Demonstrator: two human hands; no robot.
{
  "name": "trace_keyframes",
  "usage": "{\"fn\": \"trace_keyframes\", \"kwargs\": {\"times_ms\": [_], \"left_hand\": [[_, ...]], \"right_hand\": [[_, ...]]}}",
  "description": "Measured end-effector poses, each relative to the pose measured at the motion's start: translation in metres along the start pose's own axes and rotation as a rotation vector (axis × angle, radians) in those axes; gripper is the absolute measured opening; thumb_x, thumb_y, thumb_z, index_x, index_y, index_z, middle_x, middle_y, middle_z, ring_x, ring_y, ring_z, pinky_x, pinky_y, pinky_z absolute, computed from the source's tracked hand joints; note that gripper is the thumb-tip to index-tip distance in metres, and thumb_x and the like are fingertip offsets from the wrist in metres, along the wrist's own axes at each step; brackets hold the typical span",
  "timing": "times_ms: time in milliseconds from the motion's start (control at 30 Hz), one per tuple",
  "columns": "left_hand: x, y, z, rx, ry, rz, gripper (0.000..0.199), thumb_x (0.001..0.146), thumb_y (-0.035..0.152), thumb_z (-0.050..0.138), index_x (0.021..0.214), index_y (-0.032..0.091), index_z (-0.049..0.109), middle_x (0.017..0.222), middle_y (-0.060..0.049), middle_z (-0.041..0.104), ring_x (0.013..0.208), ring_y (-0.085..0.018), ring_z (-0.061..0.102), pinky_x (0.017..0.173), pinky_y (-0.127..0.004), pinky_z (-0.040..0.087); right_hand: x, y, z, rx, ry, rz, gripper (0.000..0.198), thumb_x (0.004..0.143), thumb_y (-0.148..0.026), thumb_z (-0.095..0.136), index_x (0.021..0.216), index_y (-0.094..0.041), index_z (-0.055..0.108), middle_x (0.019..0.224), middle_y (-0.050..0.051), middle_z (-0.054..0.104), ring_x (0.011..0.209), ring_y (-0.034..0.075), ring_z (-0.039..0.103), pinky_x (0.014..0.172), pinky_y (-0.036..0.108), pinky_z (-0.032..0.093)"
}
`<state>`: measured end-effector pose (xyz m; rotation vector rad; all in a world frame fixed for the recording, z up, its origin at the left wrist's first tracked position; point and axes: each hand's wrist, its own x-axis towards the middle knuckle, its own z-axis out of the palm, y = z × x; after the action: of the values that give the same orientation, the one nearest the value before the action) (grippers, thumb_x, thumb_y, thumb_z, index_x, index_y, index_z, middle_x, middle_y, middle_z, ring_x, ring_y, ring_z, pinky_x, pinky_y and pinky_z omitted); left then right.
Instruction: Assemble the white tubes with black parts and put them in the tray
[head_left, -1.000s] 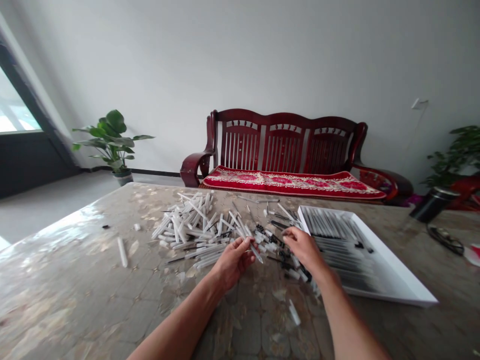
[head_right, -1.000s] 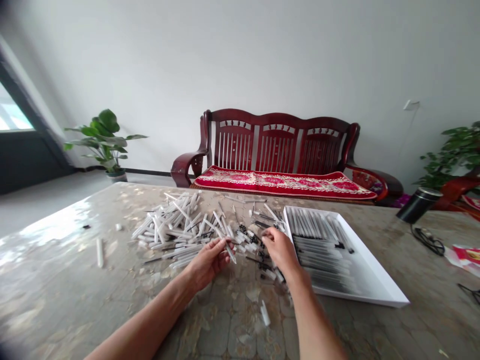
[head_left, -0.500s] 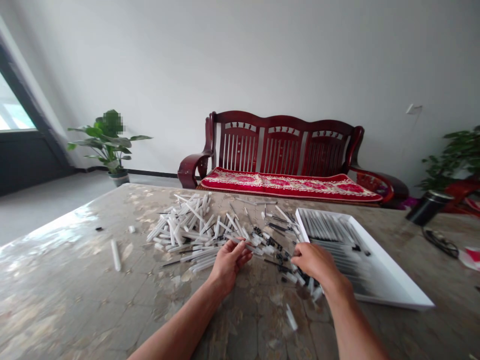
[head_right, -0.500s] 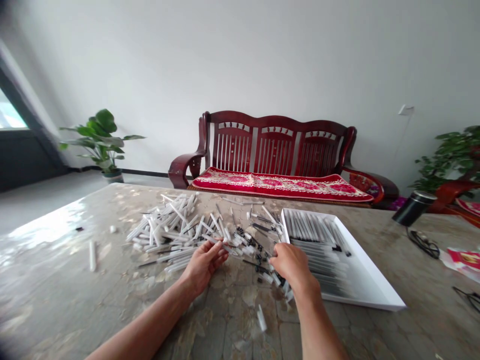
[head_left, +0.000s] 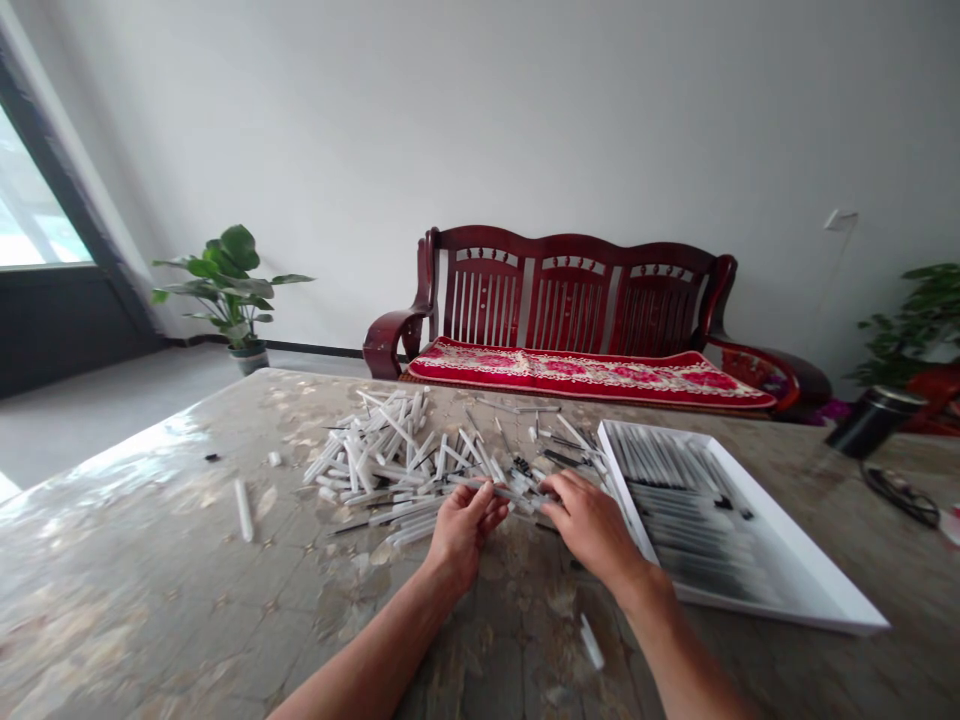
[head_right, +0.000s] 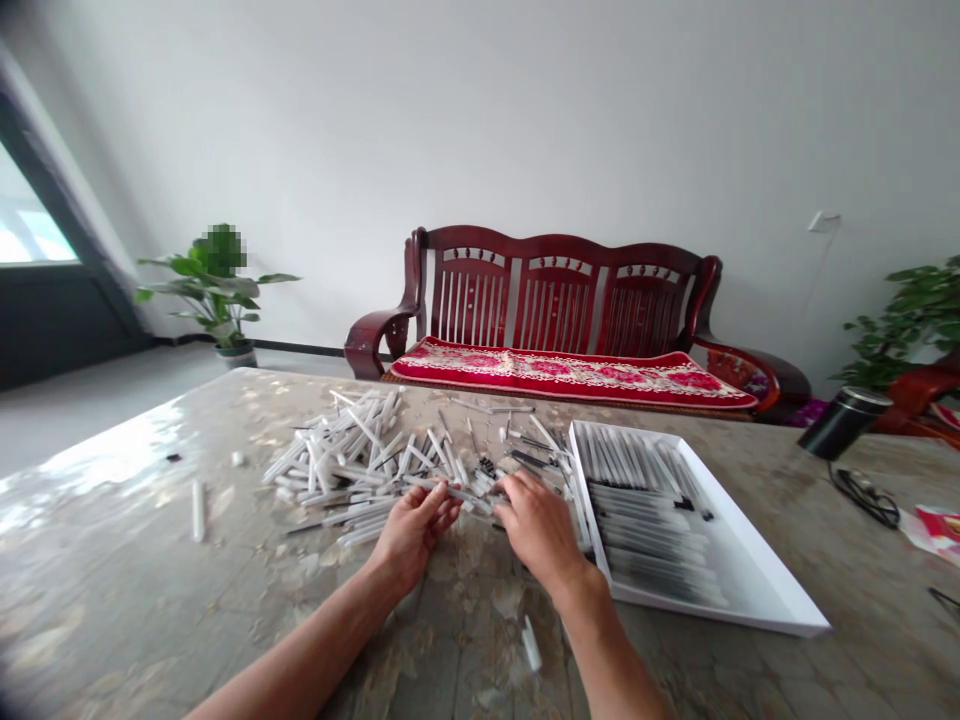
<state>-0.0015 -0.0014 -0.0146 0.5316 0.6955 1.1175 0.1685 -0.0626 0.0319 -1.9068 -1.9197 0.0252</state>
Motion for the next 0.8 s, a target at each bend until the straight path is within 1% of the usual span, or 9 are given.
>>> {"fn": "trace_keyframes", "kwargs": {"times_ms": [100, 200, 400, 600, 700, 733, 800], "left_hand": [[0.001, 0.0, -0.002, -0.001, 0.0, 0.029, 0.034, 0.058, 0.029, 0.09, 0.076, 0.014, 0.066, 0.074, -0.002, 0.073, 0.064, -0.011, 0.069, 0.062, -0.02, 0.058], [0.002, 0.0, -0.003, 0.008, -0.015, 0.046, 0.039, 0.053, 0.032, 0.092, 0.076, 0.014, 0.066, 0.074, -0.003, 0.073, 0.065, -0.011, 0.068, 0.063, -0.021, 0.058], [0.001, -0.001, -0.003, 0.027, -0.006, 0.071, 0.045, 0.048, 0.037, 0.093, 0.075, 0.014, 0.066, 0.074, -0.003, 0.073, 0.066, -0.012, 0.068, 0.063, -0.023, 0.058], [-0.001, -0.002, -0.002, 0.045, -0.006, 0.081, 0.045, 0.047, 0.036, 0.093, 0.076, 0.014, 0.066, 0.073, -0.002, 0.073, 0.065, -0.012, 0.068, 0.063, -0.023, 0.057], [-0.003, -0.002, -0.002, 0.062, -0.011, 0.086, 0.046, 0.047, 0.036, 0.093, 0.078, 0.014, 0.066, 0.072, -0.002, 0.073, 0.063, -0.013, 0.068, 0.062, -0.024, 0.057], [-0.004, -0.002, -0.002, 0.072, -0.016, 0.092, 0.045, 0.048, 0.036, 0.092, 0.078, 0.014, 0.066, 0.072, -0.002, 0.073, 0.063, -0.013, 0.068, 0.062, -0.024, 0.057], [-0.006, 0.0, -0.001, 0.104, -0.037, 0.106, 0.044, 0.05, 0.037, 0.091, 0.077, 0.014, 0.066, 0.072, -0.002, 0.073, 0.062, -0.013, 0.067, 0.062, -0.024, 0.056]], "right_hand": [[0.0, -0.006, 0.014, 0.083, 0.025, -0.072, 0.016, 0.086, -0.015, 0.06, 0.095, -0.025, 0.069, 0.097, 0.002, 0.069, 0.093, 0.018, 0.066, 0.079, 0.026, 0.045], [0.0, -0.007, 0.023, 0.129, 0.095, -0.105, 0.017, 0.085, -0.012, 0.063, 0.096, -0.023, 0.069, 0.093, 0.002, 0.068, 0.09, 0.019, 0.066, 0.079, 0.027, 0.047], [0.0, -0.005, 0.028, 0.144, 0.172, -0.148, 0.017, 0.084, -0.01, 0.067, 0.096, -0.021, 0.07, 0.091, 0.003, 0.068, 0.088, 0.019, 0.066, 0.079, 0.029, 0.05], [-0.002, -0.006, 0.034, 0.104, 0.214, -0.217, 0.021, 0.082, -0.009, 0.067, 0.098, -0.021, 0.07, 0.092, 0.004, 0.068, 0.089, 0.02, 0.066, 0.081, 0.03, 0.051], [-0.002, -0.009, 0.034, 0.14, 0.209, -0.216, 0.019, 0.082, -0.009, 0.066, 0.095, -0.022, 0.071, 0.09, 0.005, 0.069, 0.087, 0.02, 0.066, 0.08, 0.03, 0.052], [-0.002, -0.01, 0.033, 0.169, 0.201, -0.199, 0.018, 0.081, -0.01, 0.067, 0.093, -0.022, 0.072, 0.089, 0.005, 0.069, 0.086, 0.02, 0.066, 0.08, 0.03, 0.052], [-0.001, -0.012, 0.031, 0.263, 0.175, -0.123, 0.015, 0.079, -0.01, 0.068, 0.087, -0.021, 0.074, 0.087, 0.004, 0.07, 0.084, 0.019, 0.066, 0.079, 0.029, 0.051]]}}
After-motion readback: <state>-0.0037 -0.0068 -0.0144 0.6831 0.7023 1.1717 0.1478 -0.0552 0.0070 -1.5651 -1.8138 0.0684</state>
